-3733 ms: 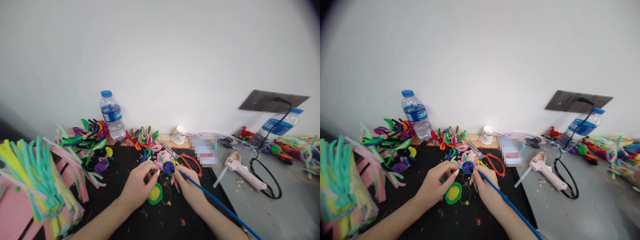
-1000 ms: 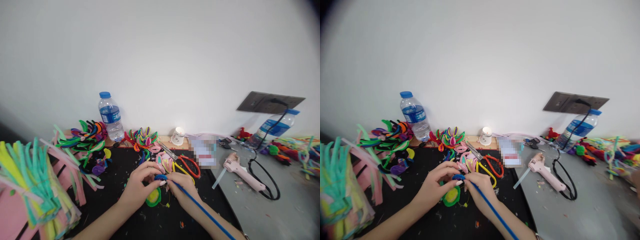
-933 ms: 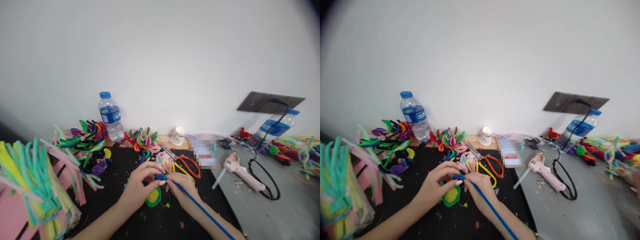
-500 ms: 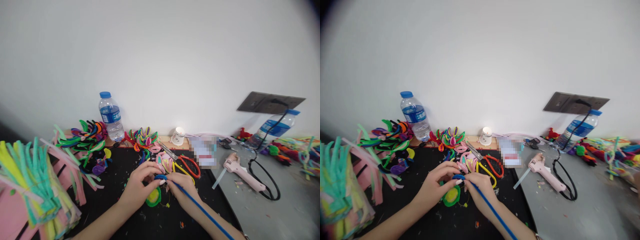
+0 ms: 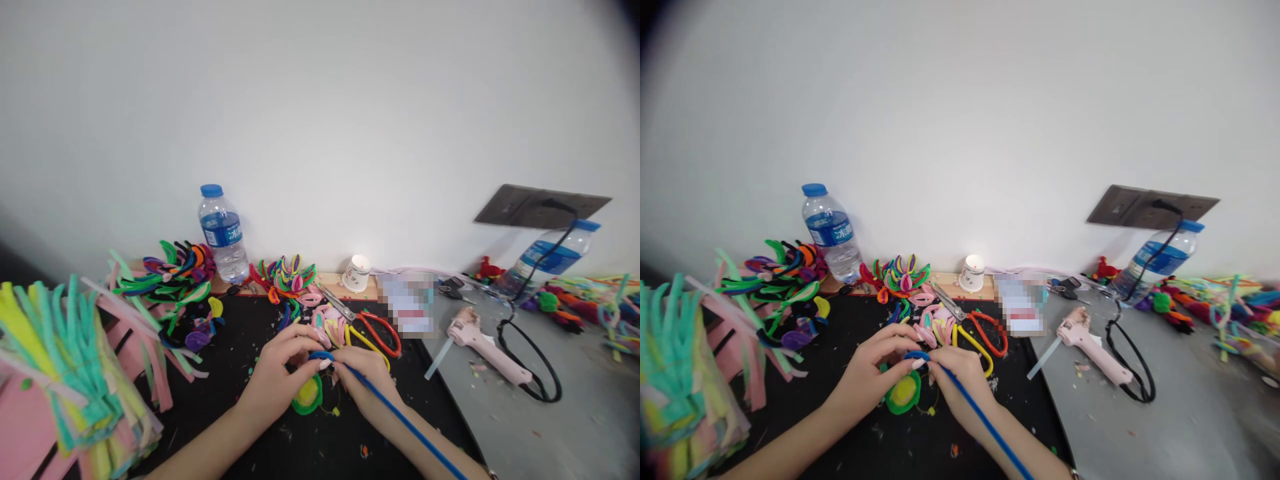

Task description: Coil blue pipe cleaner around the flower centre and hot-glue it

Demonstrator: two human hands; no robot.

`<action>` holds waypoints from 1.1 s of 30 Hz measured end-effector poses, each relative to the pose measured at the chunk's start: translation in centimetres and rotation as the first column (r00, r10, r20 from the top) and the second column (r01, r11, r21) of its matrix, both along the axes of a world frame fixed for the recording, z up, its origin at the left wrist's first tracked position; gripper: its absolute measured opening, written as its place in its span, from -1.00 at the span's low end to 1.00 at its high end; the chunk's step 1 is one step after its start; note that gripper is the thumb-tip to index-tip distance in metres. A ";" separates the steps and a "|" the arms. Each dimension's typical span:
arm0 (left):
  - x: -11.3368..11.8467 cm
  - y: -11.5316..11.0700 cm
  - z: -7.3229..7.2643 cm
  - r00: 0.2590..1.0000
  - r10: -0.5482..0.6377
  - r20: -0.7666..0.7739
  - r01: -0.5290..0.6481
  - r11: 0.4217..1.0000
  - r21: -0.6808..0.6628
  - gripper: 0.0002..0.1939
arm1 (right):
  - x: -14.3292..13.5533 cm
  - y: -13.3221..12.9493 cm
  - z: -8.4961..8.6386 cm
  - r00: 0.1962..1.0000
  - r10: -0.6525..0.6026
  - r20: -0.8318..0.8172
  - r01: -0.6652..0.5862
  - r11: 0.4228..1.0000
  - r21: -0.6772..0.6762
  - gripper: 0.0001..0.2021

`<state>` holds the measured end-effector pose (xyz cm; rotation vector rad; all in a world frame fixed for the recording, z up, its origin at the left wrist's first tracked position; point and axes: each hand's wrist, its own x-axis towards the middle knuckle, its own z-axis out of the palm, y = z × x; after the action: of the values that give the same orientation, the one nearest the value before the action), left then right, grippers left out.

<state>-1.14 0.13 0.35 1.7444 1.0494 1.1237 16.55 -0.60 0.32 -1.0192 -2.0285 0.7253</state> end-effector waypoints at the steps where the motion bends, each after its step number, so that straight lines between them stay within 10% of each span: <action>1: 0.0 0.0 0.0 1.000 0.002 -0.005 -0.002 1.000 0.000 -0.93 | 0.0 0.0 0.0 1.000 0.000 0.004 0.000 1.000 0.000 -0.76; 33: -0.1 -0.2 0.1 0.999 0.017 -0.044 -0.015 0.998 0.059 -0.91 | 0.0 0.1 -0.1 1.000 -0.011 0.024 0.010 1.000 0.022 -0.73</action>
<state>-1.26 -0.06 0.45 1.8179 1.0688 1.1404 16.58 -0.48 0.21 -1.0298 -2.0457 0.6876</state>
